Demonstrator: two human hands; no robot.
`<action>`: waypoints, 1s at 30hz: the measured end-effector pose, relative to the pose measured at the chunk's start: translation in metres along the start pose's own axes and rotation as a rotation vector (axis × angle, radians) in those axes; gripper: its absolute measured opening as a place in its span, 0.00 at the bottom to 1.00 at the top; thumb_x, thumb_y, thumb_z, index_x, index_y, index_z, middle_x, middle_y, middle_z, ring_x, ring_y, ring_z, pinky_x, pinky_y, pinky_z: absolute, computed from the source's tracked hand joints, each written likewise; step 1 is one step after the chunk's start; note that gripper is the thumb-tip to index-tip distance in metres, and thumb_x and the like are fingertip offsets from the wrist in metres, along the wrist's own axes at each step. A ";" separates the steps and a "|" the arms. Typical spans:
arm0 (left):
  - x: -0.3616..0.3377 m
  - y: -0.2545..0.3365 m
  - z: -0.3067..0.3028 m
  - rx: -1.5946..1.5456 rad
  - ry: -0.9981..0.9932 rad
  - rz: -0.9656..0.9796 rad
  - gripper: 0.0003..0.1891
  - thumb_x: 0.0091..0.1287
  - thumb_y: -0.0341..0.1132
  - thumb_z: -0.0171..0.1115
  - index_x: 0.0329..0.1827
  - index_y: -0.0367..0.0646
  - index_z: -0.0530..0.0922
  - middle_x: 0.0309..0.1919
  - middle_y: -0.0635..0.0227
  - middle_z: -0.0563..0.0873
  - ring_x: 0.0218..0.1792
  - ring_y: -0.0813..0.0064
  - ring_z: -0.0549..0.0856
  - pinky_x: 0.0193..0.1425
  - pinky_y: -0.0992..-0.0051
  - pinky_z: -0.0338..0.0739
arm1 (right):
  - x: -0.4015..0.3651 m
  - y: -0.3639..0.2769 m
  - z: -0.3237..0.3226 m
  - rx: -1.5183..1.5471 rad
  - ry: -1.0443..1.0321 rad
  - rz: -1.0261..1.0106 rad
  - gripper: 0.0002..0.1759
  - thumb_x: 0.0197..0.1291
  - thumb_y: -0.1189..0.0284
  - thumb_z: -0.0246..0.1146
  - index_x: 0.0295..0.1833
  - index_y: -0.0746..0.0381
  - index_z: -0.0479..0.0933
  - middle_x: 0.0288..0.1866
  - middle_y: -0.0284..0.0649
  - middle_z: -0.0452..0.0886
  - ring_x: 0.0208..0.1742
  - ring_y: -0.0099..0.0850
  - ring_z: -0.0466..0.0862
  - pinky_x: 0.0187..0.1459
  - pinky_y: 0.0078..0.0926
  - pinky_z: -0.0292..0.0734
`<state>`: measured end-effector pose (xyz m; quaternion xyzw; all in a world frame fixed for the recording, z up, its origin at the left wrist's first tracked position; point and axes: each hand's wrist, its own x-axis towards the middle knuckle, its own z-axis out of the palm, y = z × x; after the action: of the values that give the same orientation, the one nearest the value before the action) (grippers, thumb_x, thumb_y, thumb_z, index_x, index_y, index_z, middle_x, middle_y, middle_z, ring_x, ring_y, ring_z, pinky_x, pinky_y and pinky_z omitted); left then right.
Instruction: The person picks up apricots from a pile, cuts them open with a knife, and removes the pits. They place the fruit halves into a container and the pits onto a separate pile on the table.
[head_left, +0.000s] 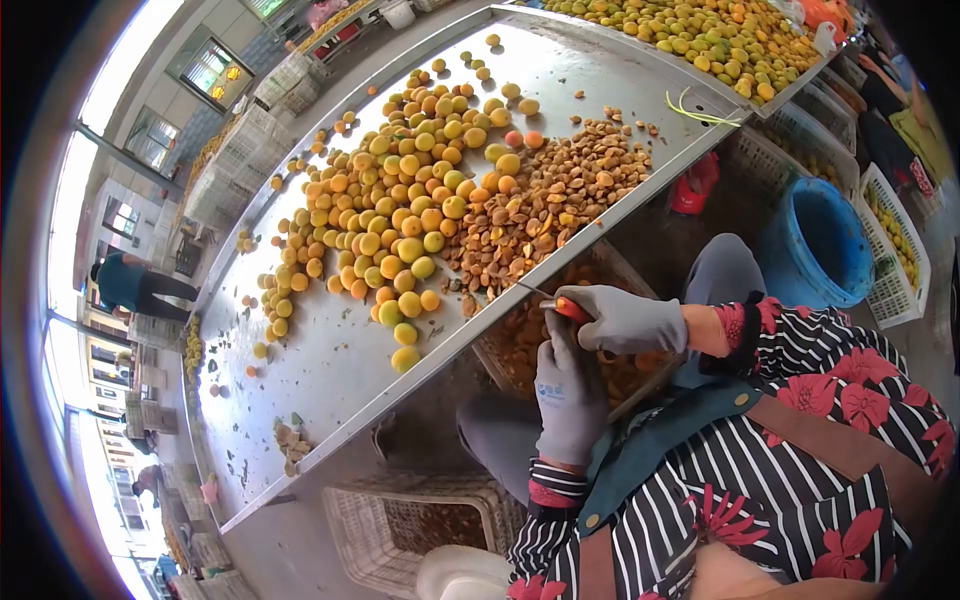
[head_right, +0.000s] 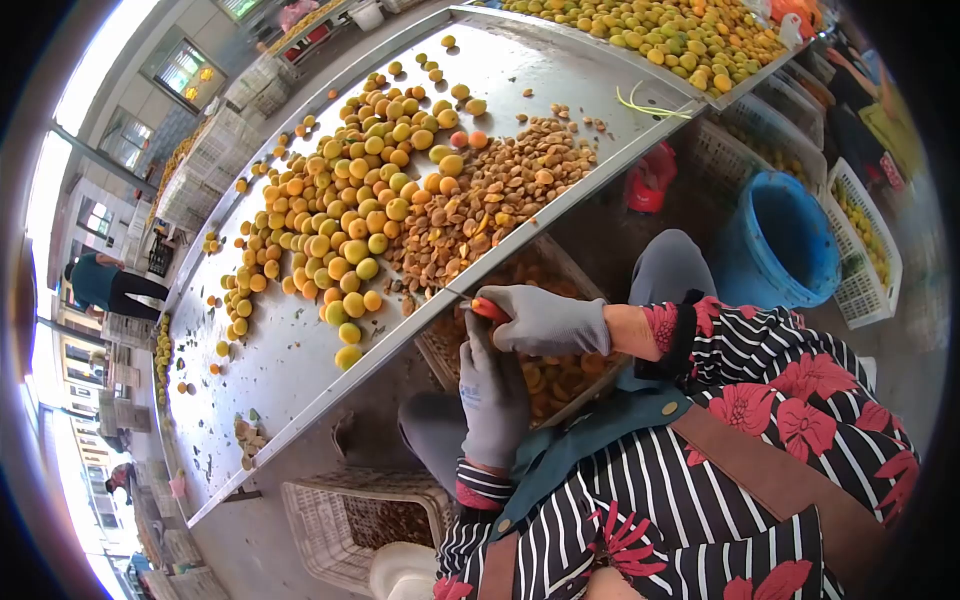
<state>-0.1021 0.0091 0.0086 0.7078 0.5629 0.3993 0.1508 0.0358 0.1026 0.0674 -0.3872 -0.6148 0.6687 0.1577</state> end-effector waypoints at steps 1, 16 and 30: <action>0.000 -0.004 -0.001 -0.001 0.004 -0.006 0.36 0.69 0.20 0.53 0.80 0.27 0.51 0.54 0.39 0.78 0.50 0.42 0.80 0.53 0.54 0.78 | 0.006 0.011 0.001 -0.003 -0.006 0.003 0.19 0.55 0.72 0.61 0.54 0.63 0.72 0.34 0.36 0.79 0.35 0.26 0.82 0.35 0.27 0.78; 0.042 -0.025 -0.013 -0.021 0.082 -0.025 0.33 0.64 0.21 0.60 0.75 0.32 0.64 0.51 0.44 0.82 0.49 0.43 0.83 0.53 0.55 0.78 | 0.051 0.016 -0.001 -0.346 0.260 -0.442 0.17 0.58 0.73 0.59 0.52 0.67 0.72 0.36 0.53 0.80 0.41 0.39 0.85 0.44 0.37 0.78; 0.066 -0.045 -0.028 -0.191 0.262 -0.228 0.11 0.66 0.22 0.61 0.50 0.36 0.81 0.38 0.55 0.87 0.35 0.59 0.87 0.44 0.67 0.83 | 0.097 -0.006 -0.036 -0.774 0.524 -0.635 0.20 0.63 0.79 0.61 0.61 0.64 0.74 0.42 0.51 0.84 0.39 0.45 0.86 0.43 0.36 0.81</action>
<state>-0.1498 0.0779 0.0226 0.5641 0.6136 0.5199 0.1871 -0.0035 0.1957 0.0432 -0.3658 -0.8418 0.1959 0.3451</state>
